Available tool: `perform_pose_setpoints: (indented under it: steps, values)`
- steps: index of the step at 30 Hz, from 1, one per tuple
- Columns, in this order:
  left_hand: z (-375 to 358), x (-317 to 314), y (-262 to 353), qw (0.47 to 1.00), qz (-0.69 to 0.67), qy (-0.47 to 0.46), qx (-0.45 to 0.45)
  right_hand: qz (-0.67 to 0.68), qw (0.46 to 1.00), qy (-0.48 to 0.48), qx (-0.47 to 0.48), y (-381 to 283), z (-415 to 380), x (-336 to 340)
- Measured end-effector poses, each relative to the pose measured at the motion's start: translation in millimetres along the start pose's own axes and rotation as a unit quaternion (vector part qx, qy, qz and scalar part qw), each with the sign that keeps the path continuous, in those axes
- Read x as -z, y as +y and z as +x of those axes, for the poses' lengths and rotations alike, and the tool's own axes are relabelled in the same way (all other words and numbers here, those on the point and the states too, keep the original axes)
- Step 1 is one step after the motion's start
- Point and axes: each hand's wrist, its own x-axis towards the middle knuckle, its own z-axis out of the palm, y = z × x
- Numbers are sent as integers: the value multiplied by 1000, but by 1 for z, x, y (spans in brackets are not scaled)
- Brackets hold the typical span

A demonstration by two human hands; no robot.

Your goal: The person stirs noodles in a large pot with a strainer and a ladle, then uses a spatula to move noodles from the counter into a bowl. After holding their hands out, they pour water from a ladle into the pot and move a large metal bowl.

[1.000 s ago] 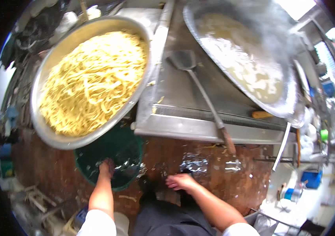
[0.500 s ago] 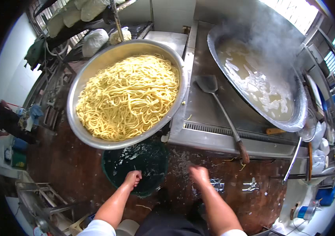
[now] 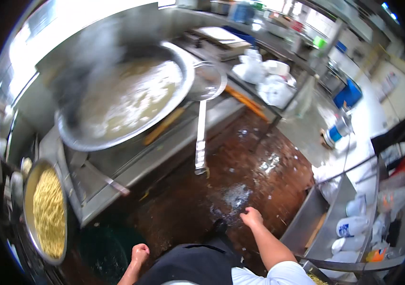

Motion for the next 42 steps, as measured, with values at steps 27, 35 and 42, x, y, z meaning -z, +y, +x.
perform_pose_setpoints:
  steps: [27,35,42]
  values:
    - [111,-490,918,597,405,-252,-646,43,957,288,11,146,254,462]
    - [145,-620,1025,628,421,-248,-606,46,971,230,47,254,388,574]
    - [190,-698,1128,673,387,-197,-599,15,960,253,121,285,529,667]
